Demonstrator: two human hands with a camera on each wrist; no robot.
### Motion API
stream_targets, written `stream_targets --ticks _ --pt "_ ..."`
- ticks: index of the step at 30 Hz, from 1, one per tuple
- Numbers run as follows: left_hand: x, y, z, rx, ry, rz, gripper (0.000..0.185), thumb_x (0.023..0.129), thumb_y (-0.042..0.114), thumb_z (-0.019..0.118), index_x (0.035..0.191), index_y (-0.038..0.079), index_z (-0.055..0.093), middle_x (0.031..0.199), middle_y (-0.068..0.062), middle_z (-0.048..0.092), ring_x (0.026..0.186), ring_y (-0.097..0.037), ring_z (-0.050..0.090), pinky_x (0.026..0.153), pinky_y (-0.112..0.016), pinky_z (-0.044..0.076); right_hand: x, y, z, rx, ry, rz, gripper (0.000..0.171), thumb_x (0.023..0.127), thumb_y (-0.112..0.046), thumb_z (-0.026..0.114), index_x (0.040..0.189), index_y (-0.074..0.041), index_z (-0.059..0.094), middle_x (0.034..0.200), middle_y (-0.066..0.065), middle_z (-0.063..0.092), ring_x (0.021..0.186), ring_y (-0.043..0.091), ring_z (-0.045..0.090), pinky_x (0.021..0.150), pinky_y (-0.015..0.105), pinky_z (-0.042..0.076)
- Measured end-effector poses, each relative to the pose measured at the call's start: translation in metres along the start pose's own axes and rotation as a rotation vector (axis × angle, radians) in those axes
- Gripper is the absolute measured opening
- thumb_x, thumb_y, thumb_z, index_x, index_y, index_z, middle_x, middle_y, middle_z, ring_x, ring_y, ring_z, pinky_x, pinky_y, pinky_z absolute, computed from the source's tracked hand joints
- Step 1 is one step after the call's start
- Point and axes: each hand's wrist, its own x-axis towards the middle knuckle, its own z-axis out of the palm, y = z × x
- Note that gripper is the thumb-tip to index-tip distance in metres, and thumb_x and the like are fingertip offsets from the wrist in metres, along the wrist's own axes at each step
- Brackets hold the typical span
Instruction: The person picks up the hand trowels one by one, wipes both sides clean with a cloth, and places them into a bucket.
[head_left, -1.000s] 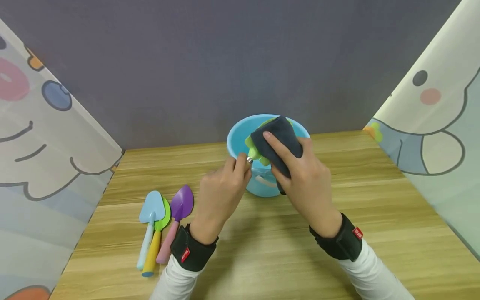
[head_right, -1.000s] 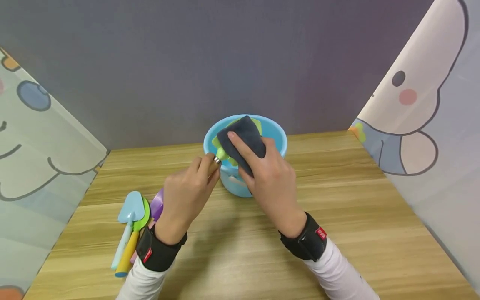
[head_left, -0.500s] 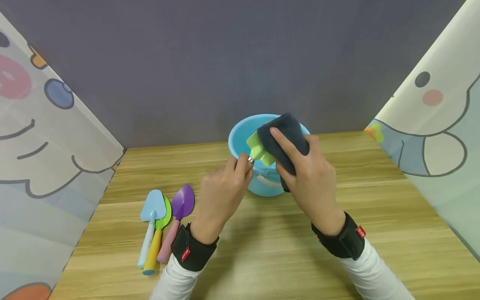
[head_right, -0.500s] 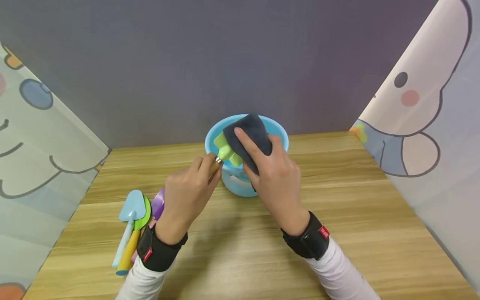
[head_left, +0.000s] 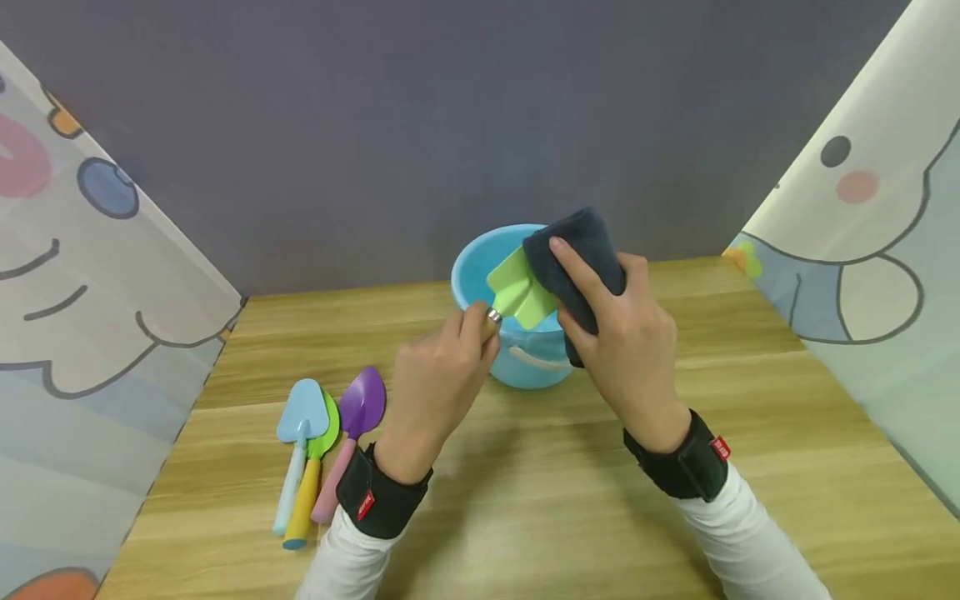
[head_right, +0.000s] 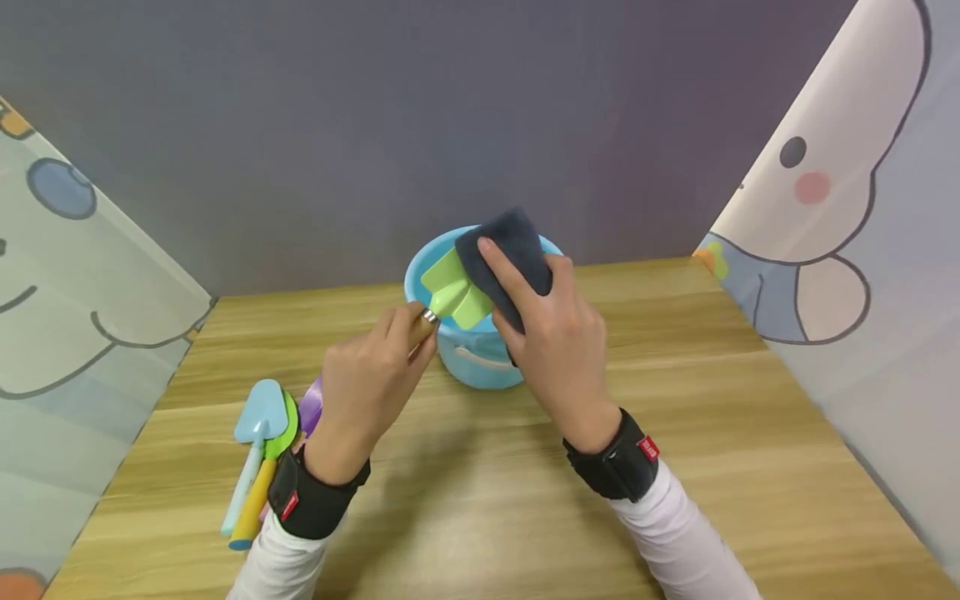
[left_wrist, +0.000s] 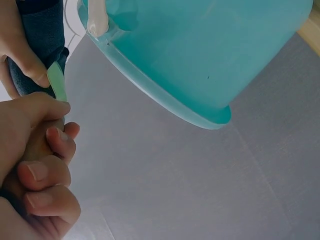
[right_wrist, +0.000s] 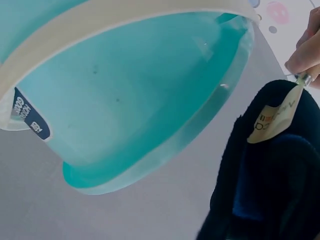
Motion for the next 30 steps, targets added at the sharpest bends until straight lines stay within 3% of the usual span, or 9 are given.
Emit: stream_targets --ticks 8,15,21,30 --pt "-0.003 -0.001 0.000 -0.050 -0.002 -0.055 0.012 0.095 0.015 0.068 0.097 0.009 0.058 0.059 0.002 0.041 0.042 -0.008 0.025 0.038 -0.023 0.021 0.004 0.010 0.005 0.017 0.006 0.047 0.060 0.095 -0.023 0.071 0.150 -0.037 0.049 0.117 0.029 0.054 0.068 0.037 0.059 0.047 0.048 0.048" --pt "-0.005 -0.002 0.000 -0.031 -0.049 -0.013 0.022 0.093 0.010 0.064 0.113 0.017 0.058 0.060 0.003 0.038 0.044 -0.007 0.021 0.041 -0.022 0.015 0.006 0.019 0.003 0.034 0.031 0.097 0.058 0.096 -0.024 0.070 0.149 -0.037 0.050 0.117 0.030 0.055 0.068 0.040 0.058 0.052 0.052 0.048" --pt "-0.005 -0.003 -0.001 -0.029 -0.106 -0.008 0.031 0.089 0.008 0.067 0.116 0.021 0.058 0.060 0.003 0.036 0.045 -0.007 0.019 0.045 -0.021 0.012 0.008 0.023 0.000 0.019 0.047 0.136 0.060 0.095 -0.022 0.071 0.149 -0.039 0.049 0.118 0.030 0.056 0.064 0.041 0.056 0.051 0.053 0.046" --pt "-0.003 -0.006 -0.001 -0.053 -0.111 -0.037 0.028 0.091 0.007 0.068 0.115 0.018 0.062 0.067 0.001 0.049 0.045 -0.007 0.024 0.043 -0.021 0.015 0.009 0.030 -0.003 -0.016 0.061 0.147 0.058 0.097 -0.027 0.069 0.149 -0.039 0.048 0.118 0.031 0.055 0.068 0.044 0.058 0.053 0.057 0.048"
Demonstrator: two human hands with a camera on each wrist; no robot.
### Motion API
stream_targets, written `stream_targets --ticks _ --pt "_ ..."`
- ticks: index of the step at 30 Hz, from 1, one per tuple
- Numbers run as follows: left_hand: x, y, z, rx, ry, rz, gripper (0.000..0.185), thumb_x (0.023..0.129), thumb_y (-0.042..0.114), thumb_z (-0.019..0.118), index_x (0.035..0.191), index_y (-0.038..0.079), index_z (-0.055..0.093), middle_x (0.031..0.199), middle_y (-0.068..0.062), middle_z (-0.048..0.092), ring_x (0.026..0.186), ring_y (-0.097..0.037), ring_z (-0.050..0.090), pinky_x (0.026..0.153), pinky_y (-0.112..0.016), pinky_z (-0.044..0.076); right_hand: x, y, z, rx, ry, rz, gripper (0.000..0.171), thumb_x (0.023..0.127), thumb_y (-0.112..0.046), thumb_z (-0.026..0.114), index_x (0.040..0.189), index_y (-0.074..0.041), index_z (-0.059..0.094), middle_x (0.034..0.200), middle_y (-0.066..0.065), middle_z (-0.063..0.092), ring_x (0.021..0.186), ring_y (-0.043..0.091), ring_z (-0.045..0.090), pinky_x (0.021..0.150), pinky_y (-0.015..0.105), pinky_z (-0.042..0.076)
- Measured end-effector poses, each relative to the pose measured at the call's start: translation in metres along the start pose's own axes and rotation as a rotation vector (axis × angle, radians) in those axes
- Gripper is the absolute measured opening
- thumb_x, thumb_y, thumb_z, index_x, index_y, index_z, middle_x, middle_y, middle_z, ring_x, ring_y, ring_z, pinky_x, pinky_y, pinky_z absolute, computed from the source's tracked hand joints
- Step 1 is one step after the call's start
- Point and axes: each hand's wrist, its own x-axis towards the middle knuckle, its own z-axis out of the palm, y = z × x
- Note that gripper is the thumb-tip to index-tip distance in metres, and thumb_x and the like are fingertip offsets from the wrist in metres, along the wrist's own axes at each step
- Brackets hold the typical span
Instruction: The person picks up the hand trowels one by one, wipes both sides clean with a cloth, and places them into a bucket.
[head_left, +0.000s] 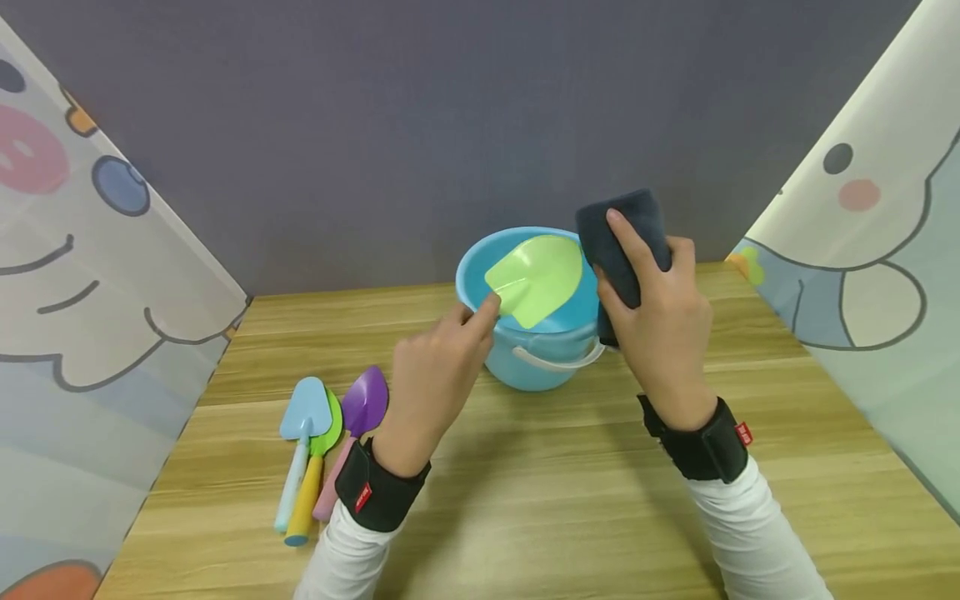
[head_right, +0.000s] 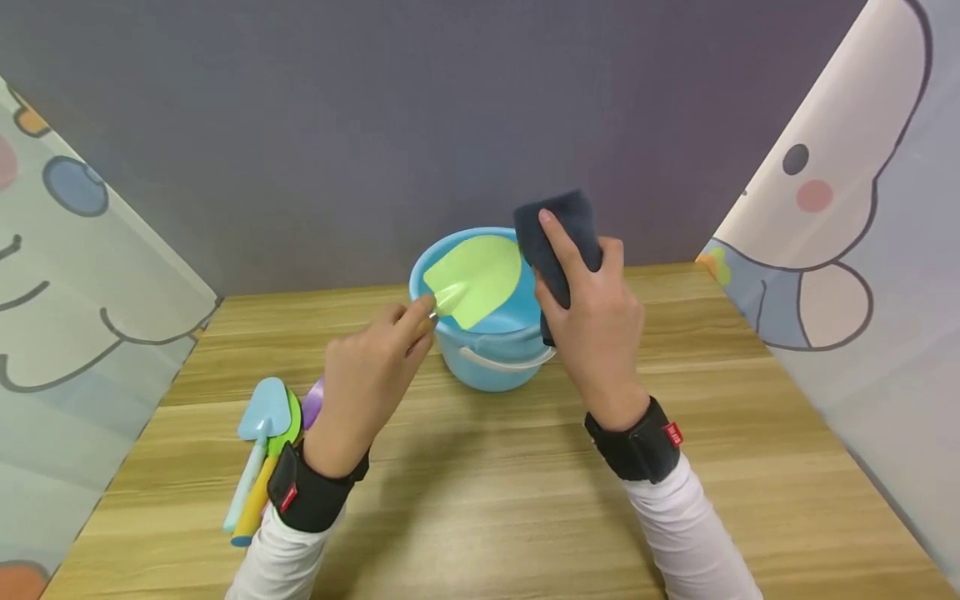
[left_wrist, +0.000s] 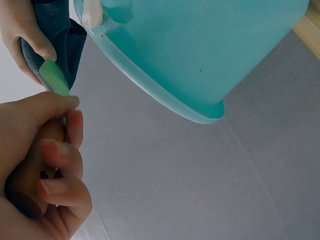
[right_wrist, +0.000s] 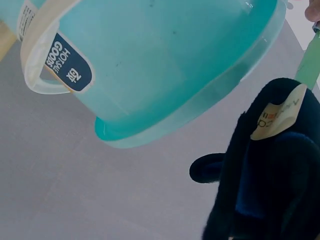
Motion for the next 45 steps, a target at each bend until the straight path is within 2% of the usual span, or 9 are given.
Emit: stream_targets --ticks 6,11,15,25,30,35,39,42,45 --pt "0.002 -0.002 -0.001 -0.060 0.051 -0.050 0.018 0.095 0.009 0.066 0.112 0.014 0.063 0.093 -0.005 0.068 0.044 -0.011 0.042 0.038 -0.023 0.027 0.002 0.004 -0.005 0.003 0.002 0.004 0.055 0.098 -0.033 0.067 0.149 -0.036 0.049 0.118 0.032 0.054 0.080 0.047 0.061 0.060 0.061 0.051" --pt "0.003 -0.002 -0.002 -0.107 0.081 -0.076 0.012 0.095 0.011 0.068 0.106 0.009 0.066 0.094 -0.006 0.069 0.057 -0.017 0.061 0.043 -0.030 0.046 0.001 0.004 -0.007 0.014 0.015 0.005 0.054 0.098 -0.033 0.067 0.149 -0.036 0.050 0.117 0.033 0.054 0.081 0.047 0.060 0.059 0.061 0.050" --pt "0.003 -0.002 -0.002 -0.110 0.101 -0.081 0.013 0.095 0.019 0.072 0.105 0.010 0.071 0.094 -0.009 0.068 0.064 -0.020 0.064 0.050 -0.033 0.053 0.000 0.003 -0.009 0.017 -0.003 -0.005 0.053 0.099 -0.033 0.066 0.149 -0.035 0.050 0.117 0.033 0.054 0.080 0.046 0.059 0.060 0.060 0.051" --pt "0.004 -0.003 -0.002 -0.098 0.148 -0.086 0.028 0.098 0.027 0.069 0.112 0.003 0.067 0.090 -0.010 0.071 0.076 -0.024 0.067 0.060 -0.035 0.054 -0.002 -0.004 -0.011 0.067 0.058 0.008 0.056 0.095 -0.024 0.071 0.147 -0.035 0.053 0.116 0.034 0.055 0.079 0.046 0.058 0.060 0.062 0.050" --pt "0.004 -0.002 -0.001 -0.087 0.143 -0.109 0.032 0.103 0.030 0.060 0.111 -0.001 0.065 0.088 -0.012 0.072 0.076 -0.025 0.068 0.062 -0.036 0.053 -0.003 -0.010 -0.016 0.098 0.094 0.005 0.055 0.095 -0.025 0.072 0.146 -0.034 0.054 0.117 0.034 0.055 0.084 0.046 0.060 0.065 0.063 0.051" --pt "0.002 0.002 -0.004 -0.187 0.057 -0.212 0.030 0.109 0.025 0.046 0.105 0.000 0.061 0.072 -0.007 0.059 0.055 -0.019 0.053 0.042 -0.031 0.039 -0.007 -0.020 -0.019 0.178 0.189 -0.015 0.053 0.089 -0.022 0.076 0.139 -0.030 0.061 0.115 0.034 0.056 0.094 0.045 0.062 0.073 0.065 0.053" --pt "0.001 0.004 -0.005 -0.219 0.005 -0.285 0.030 0.105 0.031 0.056 0.104 0.002 0.060 0.064 -0.003 0.050 0.051 -0.016 0.047 0.039 -0.029 0.032 -0.012 -0.030 -0.019 0.262 0.272 -0.066 0.051 0.084 -0.021 0.081 0.132 -0.028 0.067 0.112 0.031 0.060 0.099 0.042 0.061 0.075 0.065 0.053" --pt "0.002 0.004 -0.003 -0.206 0.010 -0.282 0.032 0.099 0.033 0.067 0.106 0.003 0.060 0.065 -0.004 0.056 0.052 -0.017 0.053 0.040 -0.032 0.037 -0.018 -0.037 -0.016 0.304 0.288 -0.132 0.045 0.085 -0.026 0.081 0.129 -0.027 0.069 0.111 0.030 0.061 0.096 0.042 0.062 0.074 0.063 0.053" --pt "0.002 0.003 -0.002 -0.203 0.026 -0.262 0.023 0.098 0.025 0.068 0.105 0.005 0.059 0.067 -0.003 0.056 0.052 -0.017 0.052 0.040 -0.033 0.037 -0.023 -0.044 -0.012 0.320 0.247 -0.224 0.038 0.092 -0.031 0.074 0.129 -0.027 0.069 0.109 0.029 0.060 0.090 0.042 0.063 0.070 0.060 0.054"
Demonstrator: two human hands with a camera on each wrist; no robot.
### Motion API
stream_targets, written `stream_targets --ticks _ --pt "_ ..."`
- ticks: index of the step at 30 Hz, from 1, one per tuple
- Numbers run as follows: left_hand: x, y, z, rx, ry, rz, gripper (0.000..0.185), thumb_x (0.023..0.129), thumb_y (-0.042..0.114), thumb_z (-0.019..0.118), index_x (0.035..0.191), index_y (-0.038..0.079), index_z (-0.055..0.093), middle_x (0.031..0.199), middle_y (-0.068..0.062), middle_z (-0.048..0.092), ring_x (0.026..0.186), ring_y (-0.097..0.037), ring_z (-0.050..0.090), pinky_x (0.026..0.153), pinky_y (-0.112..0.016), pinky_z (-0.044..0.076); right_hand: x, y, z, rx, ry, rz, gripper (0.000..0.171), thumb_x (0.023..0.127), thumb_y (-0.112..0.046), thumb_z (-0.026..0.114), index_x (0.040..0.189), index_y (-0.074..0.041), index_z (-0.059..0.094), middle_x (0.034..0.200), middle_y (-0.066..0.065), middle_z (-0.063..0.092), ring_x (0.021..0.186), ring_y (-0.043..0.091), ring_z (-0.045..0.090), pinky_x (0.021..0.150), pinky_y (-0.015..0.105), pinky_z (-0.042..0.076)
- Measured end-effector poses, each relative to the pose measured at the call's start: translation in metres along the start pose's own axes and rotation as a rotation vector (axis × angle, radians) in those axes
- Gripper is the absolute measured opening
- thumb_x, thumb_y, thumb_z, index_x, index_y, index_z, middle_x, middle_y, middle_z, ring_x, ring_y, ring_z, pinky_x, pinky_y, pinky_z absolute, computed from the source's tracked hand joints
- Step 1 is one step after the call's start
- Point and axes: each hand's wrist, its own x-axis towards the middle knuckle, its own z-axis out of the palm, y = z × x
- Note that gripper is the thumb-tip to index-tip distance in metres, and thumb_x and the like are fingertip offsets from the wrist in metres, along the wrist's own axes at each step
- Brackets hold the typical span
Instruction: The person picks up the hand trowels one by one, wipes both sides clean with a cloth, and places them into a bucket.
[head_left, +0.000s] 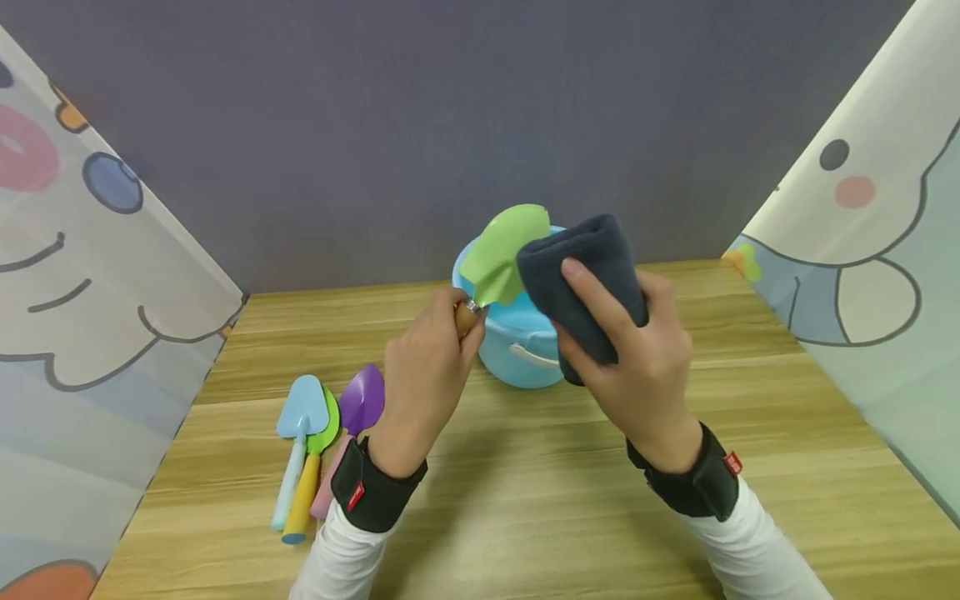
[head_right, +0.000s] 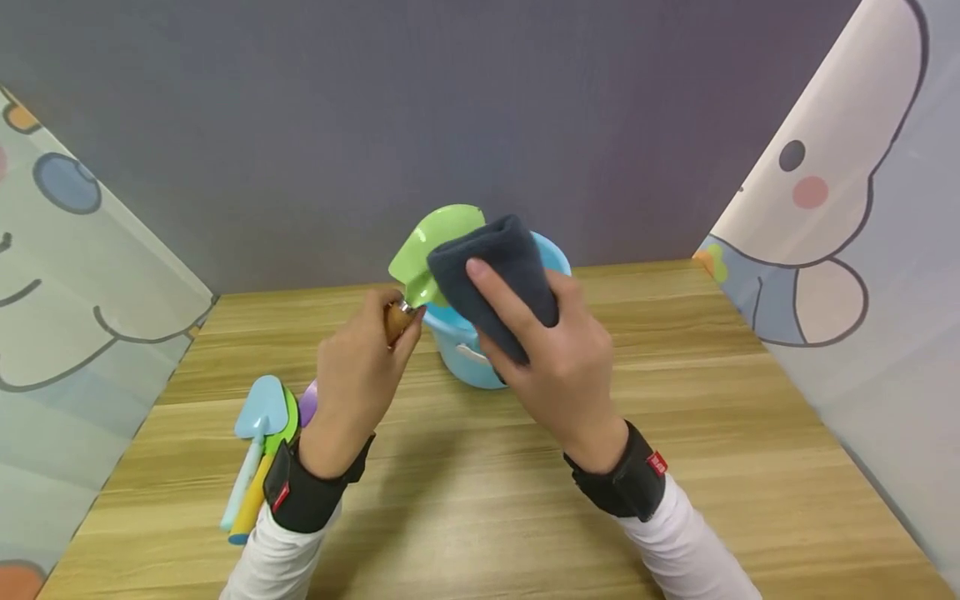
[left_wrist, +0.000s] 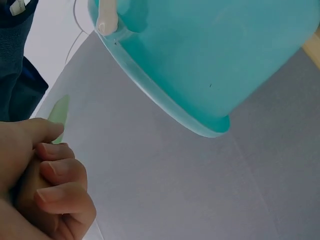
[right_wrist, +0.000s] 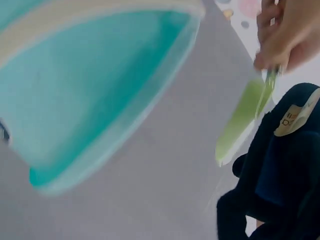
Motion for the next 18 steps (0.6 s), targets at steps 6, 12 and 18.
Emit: stream_targets --ticks 6,12,18 --pt "0.000 0.001 -0.001 -0.010 0.044 0.074 0.020 0.096 0.022 0.069 0.095 0.007 0.055 0.061 0.000 0.044 0.046 -0.014 0.044 0.040 -0.027 0.027 -0.008 -0.010 0.010 -0.035 -0.146 -0.174 0.032 0.098 -0.028 0.066 0.129 -0.023 0.068 0.106 0.028 0.060 0.080 0.036 0.063 0.063 0.051 0.057" --pt "0.000 0.003 -0.001 0.041 0.102 0.192 0.030 0.092 0.024 0.075 0.081 0.008 0.052 0.053 0.000 0.044 0.040 -0.014 0.042 0.039 -0.025 0.020 -0.015 -0.011 0.017 -0.086 -0.232 -0.214 0.035 0.097 -0.022 0.065 0.132 -0.025 0.066 0.108 0.026 0.059 0.079 0.034 0.063 0.061 0.046 0.056" --pt "0.000 0.003 0.000 0.060 0.111 0.256 0.031 0.092 0.021 0.073 0.077 0.009 0.049 0.052 0.001 0.040 0.040 -0.013 0.037 0.039 -0.025 0.018 -0.016 -0.008 0.019 -0.092 -0.220 -0.193 0.038 0.093 -0.020 0.069 0.131 -0.024 0.067 0.107 0.028 0.058 0.076 0.035 0.061 0.060 0.048 0.056"
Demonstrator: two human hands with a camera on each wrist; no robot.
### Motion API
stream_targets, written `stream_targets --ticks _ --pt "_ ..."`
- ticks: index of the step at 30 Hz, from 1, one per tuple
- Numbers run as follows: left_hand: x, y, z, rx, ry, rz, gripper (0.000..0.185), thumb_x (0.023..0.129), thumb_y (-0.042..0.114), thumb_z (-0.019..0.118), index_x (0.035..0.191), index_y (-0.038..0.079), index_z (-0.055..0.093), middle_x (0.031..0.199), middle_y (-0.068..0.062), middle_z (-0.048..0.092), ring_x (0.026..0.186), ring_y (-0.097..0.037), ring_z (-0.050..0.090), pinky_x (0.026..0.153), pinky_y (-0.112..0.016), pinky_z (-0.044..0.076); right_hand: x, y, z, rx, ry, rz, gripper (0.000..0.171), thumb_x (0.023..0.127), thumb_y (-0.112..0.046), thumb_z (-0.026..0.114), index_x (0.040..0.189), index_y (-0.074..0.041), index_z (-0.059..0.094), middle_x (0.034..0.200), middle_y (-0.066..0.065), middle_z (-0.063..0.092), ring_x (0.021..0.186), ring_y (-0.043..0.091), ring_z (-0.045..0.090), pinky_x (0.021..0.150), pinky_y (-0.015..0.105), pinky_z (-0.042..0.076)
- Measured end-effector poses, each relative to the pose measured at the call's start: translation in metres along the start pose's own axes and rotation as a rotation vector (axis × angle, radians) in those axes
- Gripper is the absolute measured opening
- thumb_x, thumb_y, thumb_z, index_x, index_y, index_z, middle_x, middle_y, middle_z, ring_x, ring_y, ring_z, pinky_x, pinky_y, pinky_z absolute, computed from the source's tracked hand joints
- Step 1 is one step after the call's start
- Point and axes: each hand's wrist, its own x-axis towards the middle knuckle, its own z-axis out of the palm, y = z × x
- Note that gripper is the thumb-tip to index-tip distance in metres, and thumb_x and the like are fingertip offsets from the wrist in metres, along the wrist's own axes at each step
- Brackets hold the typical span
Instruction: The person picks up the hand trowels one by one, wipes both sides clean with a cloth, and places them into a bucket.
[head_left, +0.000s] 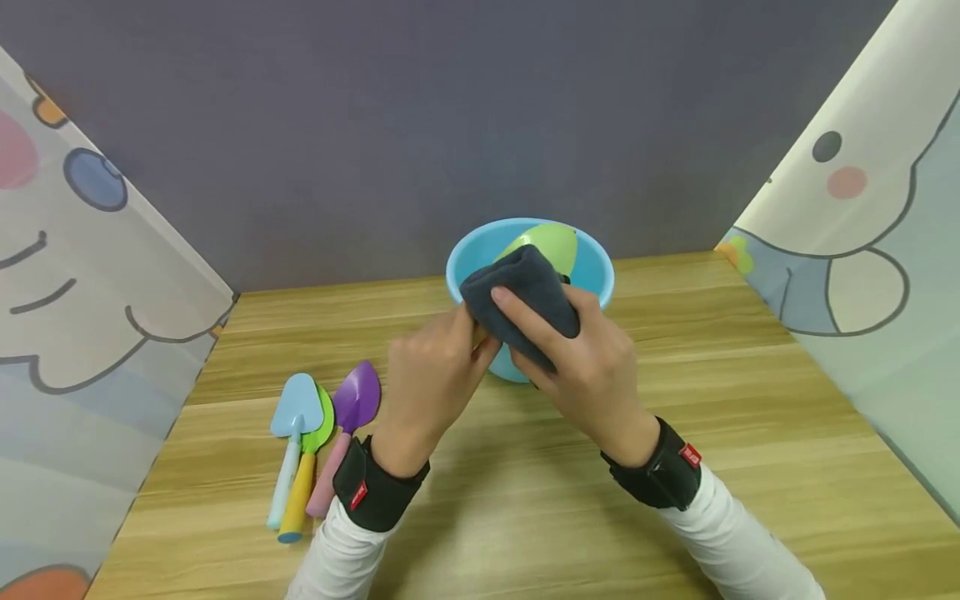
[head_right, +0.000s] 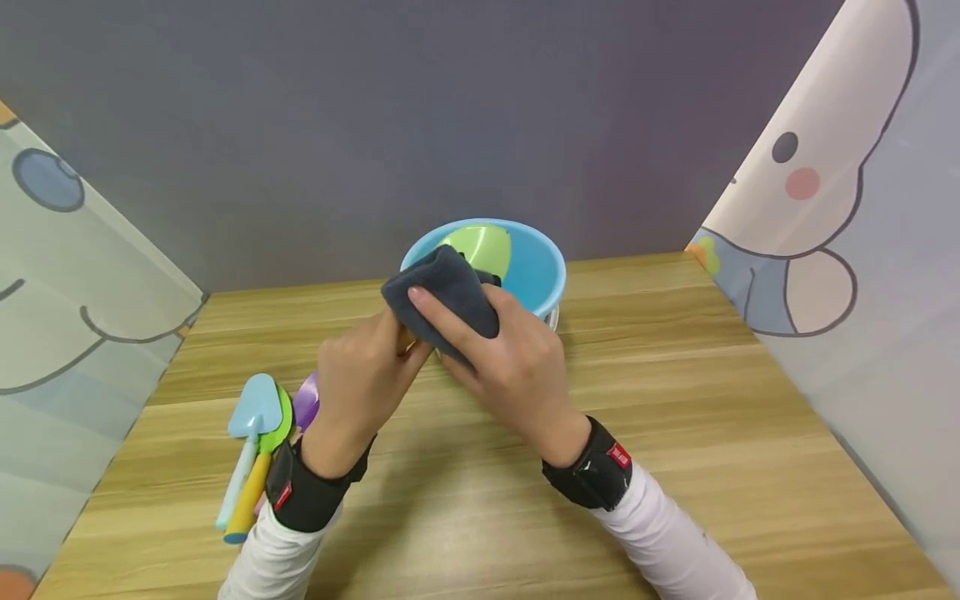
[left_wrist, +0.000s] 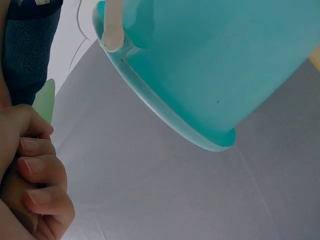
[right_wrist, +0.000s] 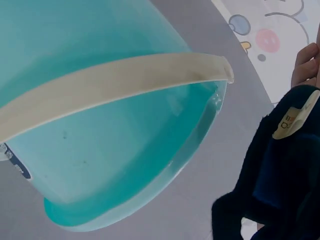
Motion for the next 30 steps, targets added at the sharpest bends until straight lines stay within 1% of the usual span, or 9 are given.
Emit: stream_targets --ticks 4,11,19,22,30 --pt "0.0009 -0.0001 -0.0023 -0.018 0.006 0.014 0.030 0.092 0.019 0.073 0.078 0.008 0.049 0.052 0.001 0.039 0.040 -0.012 0.036 0.039 -0.025 0.019 0.0010 -0.0005 0.0001 -0.005 0.024 -0.007 0.038 0.093 -0.020 0.069 0.130 -0.024 0.067 0.106 0.027 0.057 0.074 0.034 0.060 0.062 0.048 0.057" --pt "0.0002 0.0035 -0.0032 -0.066 0.011 -0.017 0.026 0.090 0.013 0.070 0.077 0.009 0.048 0.053 0.003 0.037 0.042 -0.009 0.030 0.042 -0.024 0.016 0.0003 -0.0029 -0.0013 -0.009 0.035 0.010 0.040 0.090 -0.017 0.072 0.130 -0.024 0.067 0.105 0.028 0.057 0.075 0.035 0.061 0.063 0.050 0.058" --pt "0.0011 0.0055 -0.0029 -0.062 0.010 0.000 0.023 0.087 0.006 0.064 0.075 0.010 0.044 0.054 0.004 0.033 0.045 -0.007 0.024 0.045 -0.023 0.013 -0.0005 -0.0031 -0.0036 -0.019 0.047 0.044 0.037 0.093 -0.020 0.072 0.130 -0.024 0.068 0.108 0.029 0.057 0.075 0.038 0.063 0.066 0.052 0.059" --pt "0.0014 0.0069 -0.0026 -0.065 0.012 -0.003 0.023 0.086 0.006 0.065 0.076 0.010 0.045 0.054 0.004 0.033 0.045 -0.007 0.023 0.045 -0.022 0.013 -0.0006 -0.0025 -0.0038 -0.025 0.052 0.050 0.037 0.093 -0.021 0.071 0.130 -0.024 0.067 0.108 0.030 0.057 0.074 0.038 0.063 0.064 0.052 0.058" --pt "0.0004 0.0089 -0.0018 -0.052 0.009 -0.013 0.021 0.084 0.004 0.064 0.076 0.010 0.045 0.054 0.004 0.033 0.047 -0.006 0.020 0.045 -0.022 0.013 0.0012 0.0007 -0.0055 -0.049 0.047 0.085 0.045 0.090 -0.019 0.072 0.134 -0.024 0.065 0.107 0.030 0.056 0.068 0.038 0.060 0.057 0.051 0.056"
